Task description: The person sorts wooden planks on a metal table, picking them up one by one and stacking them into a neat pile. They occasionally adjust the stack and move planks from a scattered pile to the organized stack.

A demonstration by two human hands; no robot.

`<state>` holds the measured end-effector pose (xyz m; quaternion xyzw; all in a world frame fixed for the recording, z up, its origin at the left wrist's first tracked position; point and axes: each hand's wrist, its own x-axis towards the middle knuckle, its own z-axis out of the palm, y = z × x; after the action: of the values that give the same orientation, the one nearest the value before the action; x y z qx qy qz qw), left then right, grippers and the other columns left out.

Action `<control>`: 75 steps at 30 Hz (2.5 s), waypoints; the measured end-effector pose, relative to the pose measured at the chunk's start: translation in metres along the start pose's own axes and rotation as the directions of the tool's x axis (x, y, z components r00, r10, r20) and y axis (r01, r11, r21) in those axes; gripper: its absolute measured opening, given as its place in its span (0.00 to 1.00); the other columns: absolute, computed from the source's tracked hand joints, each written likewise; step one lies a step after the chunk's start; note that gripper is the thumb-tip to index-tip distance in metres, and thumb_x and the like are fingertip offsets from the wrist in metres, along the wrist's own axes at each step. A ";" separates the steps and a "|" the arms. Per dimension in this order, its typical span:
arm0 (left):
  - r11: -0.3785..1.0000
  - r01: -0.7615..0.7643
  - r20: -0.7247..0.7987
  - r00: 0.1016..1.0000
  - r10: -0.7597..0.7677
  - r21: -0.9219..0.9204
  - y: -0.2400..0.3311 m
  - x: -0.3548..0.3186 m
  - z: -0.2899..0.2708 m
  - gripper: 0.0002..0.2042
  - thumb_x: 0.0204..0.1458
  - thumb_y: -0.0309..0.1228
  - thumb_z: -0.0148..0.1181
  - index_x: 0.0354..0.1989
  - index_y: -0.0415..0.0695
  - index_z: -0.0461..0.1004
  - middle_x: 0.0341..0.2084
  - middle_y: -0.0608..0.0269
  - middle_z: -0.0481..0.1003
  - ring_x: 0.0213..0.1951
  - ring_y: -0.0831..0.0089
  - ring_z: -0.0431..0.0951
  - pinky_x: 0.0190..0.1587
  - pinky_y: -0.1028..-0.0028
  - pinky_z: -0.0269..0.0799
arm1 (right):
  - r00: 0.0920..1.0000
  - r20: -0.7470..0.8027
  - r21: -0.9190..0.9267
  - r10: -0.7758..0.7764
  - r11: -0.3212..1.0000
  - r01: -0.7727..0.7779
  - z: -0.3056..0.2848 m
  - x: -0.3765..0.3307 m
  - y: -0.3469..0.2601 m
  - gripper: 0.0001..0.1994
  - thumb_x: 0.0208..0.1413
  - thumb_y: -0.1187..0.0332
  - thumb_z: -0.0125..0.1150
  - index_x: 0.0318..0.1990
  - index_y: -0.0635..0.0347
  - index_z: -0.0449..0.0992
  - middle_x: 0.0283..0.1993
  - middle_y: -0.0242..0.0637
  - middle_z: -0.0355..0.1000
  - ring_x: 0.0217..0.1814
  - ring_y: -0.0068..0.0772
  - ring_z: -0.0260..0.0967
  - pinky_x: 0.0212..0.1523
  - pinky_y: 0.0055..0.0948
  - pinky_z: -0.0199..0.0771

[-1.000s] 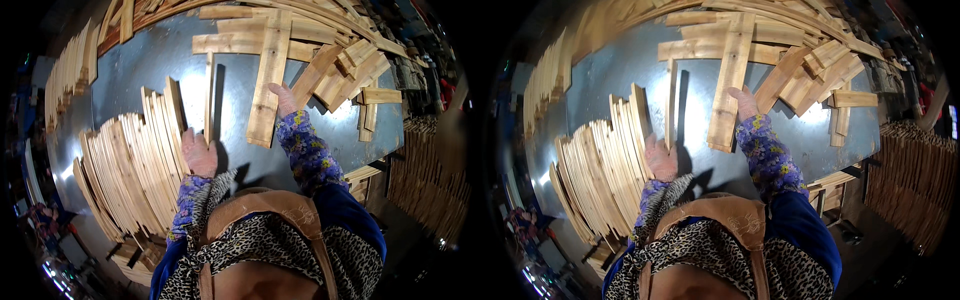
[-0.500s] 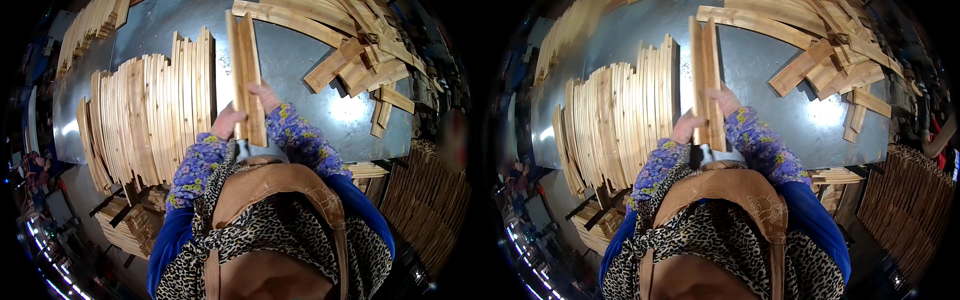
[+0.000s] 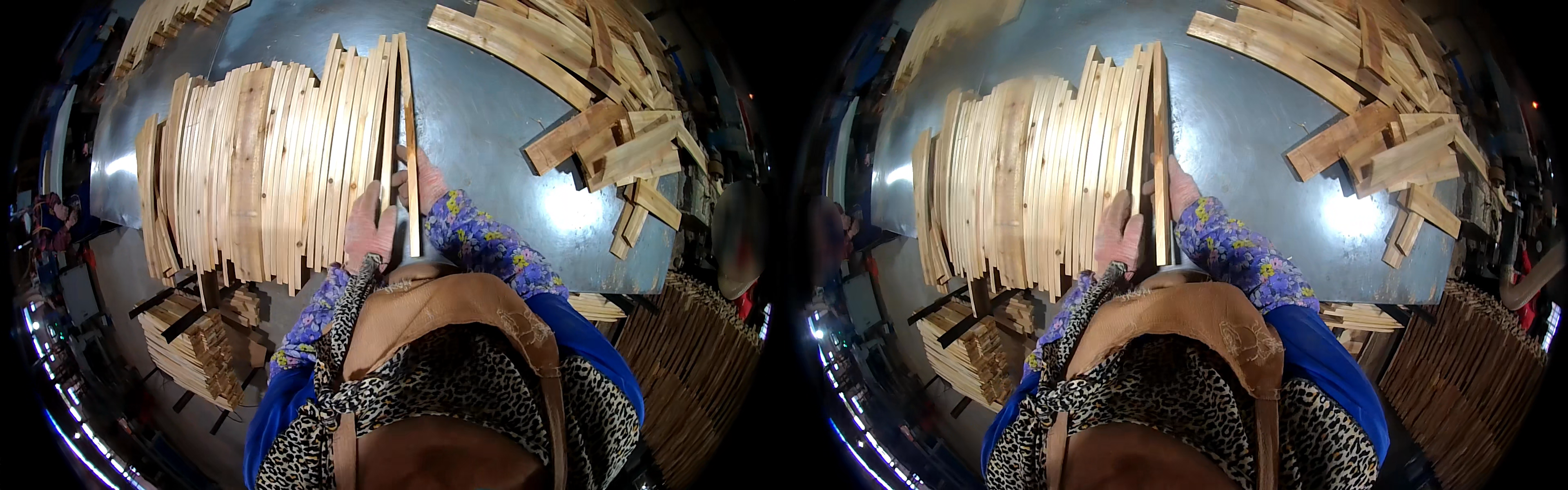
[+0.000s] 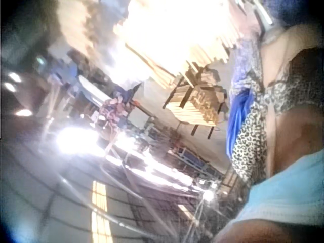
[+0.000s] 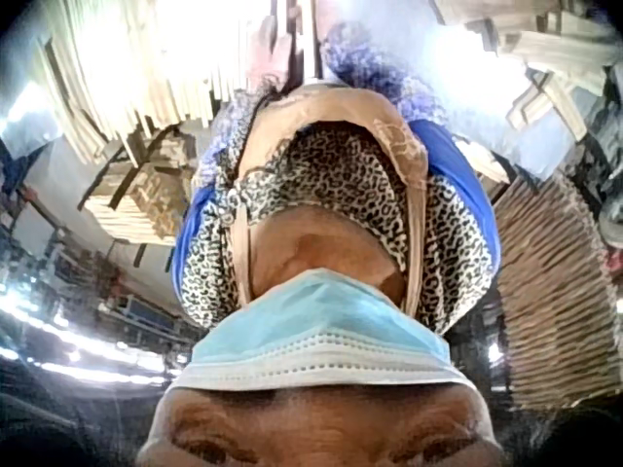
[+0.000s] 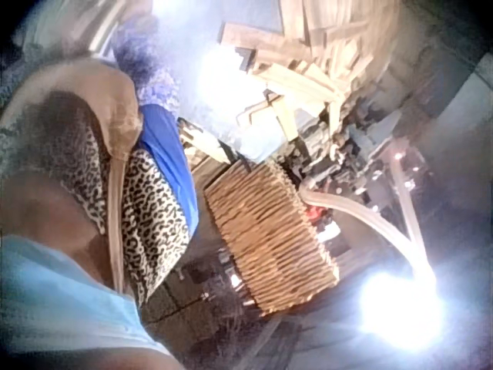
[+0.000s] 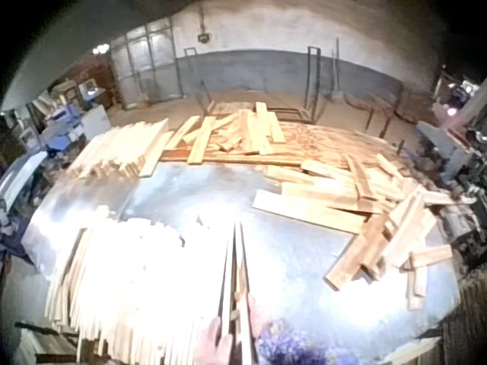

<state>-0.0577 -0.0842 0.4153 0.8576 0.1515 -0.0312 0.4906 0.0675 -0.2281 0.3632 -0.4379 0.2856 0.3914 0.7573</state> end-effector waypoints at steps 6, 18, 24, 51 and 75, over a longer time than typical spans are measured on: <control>0.907 0.078 0.245 0.950 -0.193 0.413 0.076 0.036 -0.045 0.31 0.59 0.50 0.63 0.66 0.43 0.76 0.43 0.44 0.85 0.49 0.52 0.86 0.56 0.56 0.79 | 0.996 -0.057 -0.271 -0.072 0.961 0.054 0.001 0.032 0.022 0.39 0.73 0.33 0.48 0.68 0.63 0.75 0.49 0.44 0.81 0.46 0.42 0.78 0.49 0.41 0.80; 0.765 0.462 -0.368 0.875 -0.313 0.449 -0.101 -0.008 -0.273 0.26 0.74 0.43 0.51 0.69 0.36 0.75 0.57 0.38 0.82 0.61 0.43 0.80 0.68 0.56 0.72 | 0.950 0.206 -0.930 -0.236 0.255 0.265 0.049 0.043 -0.027 0.61 0.64 0.29 0.59 0.86 0.64 0.34 0.87 0.64 0.45 0.90 0.59 0.39 0.87 0.48 0.46; 0.766 0.060 -0.211 0.972 0.100 0.640 -0.014 0.121 -0.201 0.31 0.68 0.45 0.59 0.71 0.34 0.71 0.66 0.35 0.73 0.67 0.40 0.73 0.69 0.52 0.72 | 0.779 0.211 -0.958 -0.590 0.032 0.284 -0.076 0.064 -0.134 0.40 0.67 0.43 0.65 0.80 0.52 0.64 0.75 0.55 0.69 0.78 0.59 0.65 0.78 0.48 0.66; 0.002 -0.695 0.651 0.674 0.349 0.719 0.237 0.423 0.062 0.21 0.62 0.55 0.66 0.46 0.48 0.82 0.40 0.54 0.84 0.42 0.50 0.86 0.46 0.51 0.81 | 0.941 -0.182 -0.626 -0.284 0.772 0.112 -0.155 -0.036 -0.091 0.25 0.61 0.55 0.73 0.60 0.59 0.83 0.46 0.43 0.87 0.46 0.38 0.84 0.50 0.37 0.82; 0.456 -0.705 0.294 0.668 0.684 0.543 0.069 0.034 -0.004 0.22 0.62 0.44 0.57 0.59 0.43 0.78 0.50 0.51 0.78 0.61 0.52 0.73 0.70 0.41 0.57 | 0.941 0.242 -0.916 -0.237 0.264 0.302 -0.024 -0.045 0.047 0.28 0.68 0.49 0.61 0.67 0.57 0.76 0.60 0.53 0.80 0.63 0.52 0.78 0.63 0.48 0.79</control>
<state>-0.0054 -0.1056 0.4683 0.9527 -0.2381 0.1095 0.1537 0.0015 -0.2504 0.3664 -0.8265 -0.0963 0.3611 0.4210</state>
